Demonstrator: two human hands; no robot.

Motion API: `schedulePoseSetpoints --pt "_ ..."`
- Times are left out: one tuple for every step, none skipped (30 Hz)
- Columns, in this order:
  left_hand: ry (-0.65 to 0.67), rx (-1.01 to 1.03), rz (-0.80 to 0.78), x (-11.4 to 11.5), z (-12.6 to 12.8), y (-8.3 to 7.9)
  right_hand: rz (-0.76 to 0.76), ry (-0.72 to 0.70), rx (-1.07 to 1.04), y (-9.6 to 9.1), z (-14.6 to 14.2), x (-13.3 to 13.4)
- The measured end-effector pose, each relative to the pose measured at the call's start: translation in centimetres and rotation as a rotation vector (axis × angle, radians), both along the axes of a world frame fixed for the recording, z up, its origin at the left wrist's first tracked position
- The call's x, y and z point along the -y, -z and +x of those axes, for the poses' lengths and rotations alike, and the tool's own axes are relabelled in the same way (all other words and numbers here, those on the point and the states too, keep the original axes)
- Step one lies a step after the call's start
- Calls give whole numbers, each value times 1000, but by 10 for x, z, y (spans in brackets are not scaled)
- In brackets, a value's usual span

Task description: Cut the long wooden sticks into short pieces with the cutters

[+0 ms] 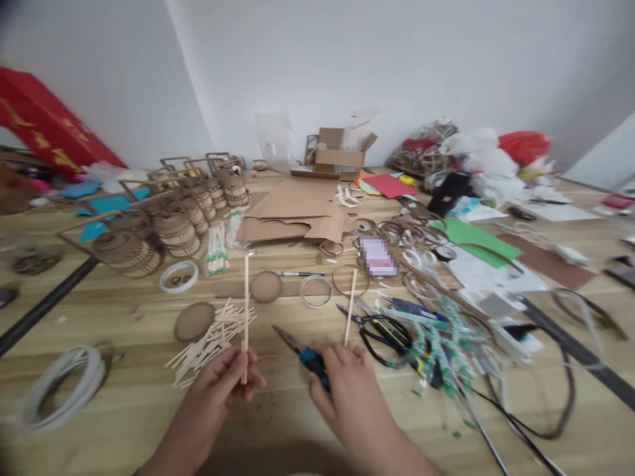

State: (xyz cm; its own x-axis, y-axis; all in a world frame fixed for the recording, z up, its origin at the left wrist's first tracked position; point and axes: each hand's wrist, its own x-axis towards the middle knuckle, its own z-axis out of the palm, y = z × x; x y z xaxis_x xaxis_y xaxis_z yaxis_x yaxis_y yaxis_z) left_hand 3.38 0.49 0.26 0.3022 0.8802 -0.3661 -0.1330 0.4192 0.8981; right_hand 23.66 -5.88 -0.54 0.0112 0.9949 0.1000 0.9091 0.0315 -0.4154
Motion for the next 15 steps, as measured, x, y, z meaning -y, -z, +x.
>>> schedulePoseSetpoints --pt "5 3 3 0 -1 -3 -27 4 -133 -6 2 0" --pt "21 6 6 -1 -1 -5 -71 1 -278 -12 5 -1" --pt "44 6 7 -1 -2 -7 -128 4 -416 -19 7 -1" --pt "68 5 4 -2 -2 -8 -209 11 -539 -26 9 -2" --pt "91 5 2 -2 -3 -8 -297 12 -646 -32 11 -2" --pt "108 6 0 -2 -3 -9 -376 12 -732 -37 12 -1" --pt "117 6 -1 -1 -4 -9 -455 9 -801 -41 12 0" --pt "122 7 -1 -1 -4 -9 -523 6 -855 -44 13 1" --pt "125 6 -2 0 -5 -9 -577 2 -895 -45 13 2" --pt "131 4 -4 2 -6 -9 -619 0 -923 -46 13 3" --pt "138 1 -9 3 -7 -9 -649 1 -943 -46 13 3" --pt "149 0 -14 5 -8 -10 -673 -1 -954 -46 13 4" --pt "160 -1 -17 6 -9 -11 -691 -5 -955 -46 13 4" --pt "171 1 -16 7 -9 -11 -712 -12 -944 -46 12 3" --pt "182 3 -12 8 -10 -11 -740 -19 -925 -47 12 3"
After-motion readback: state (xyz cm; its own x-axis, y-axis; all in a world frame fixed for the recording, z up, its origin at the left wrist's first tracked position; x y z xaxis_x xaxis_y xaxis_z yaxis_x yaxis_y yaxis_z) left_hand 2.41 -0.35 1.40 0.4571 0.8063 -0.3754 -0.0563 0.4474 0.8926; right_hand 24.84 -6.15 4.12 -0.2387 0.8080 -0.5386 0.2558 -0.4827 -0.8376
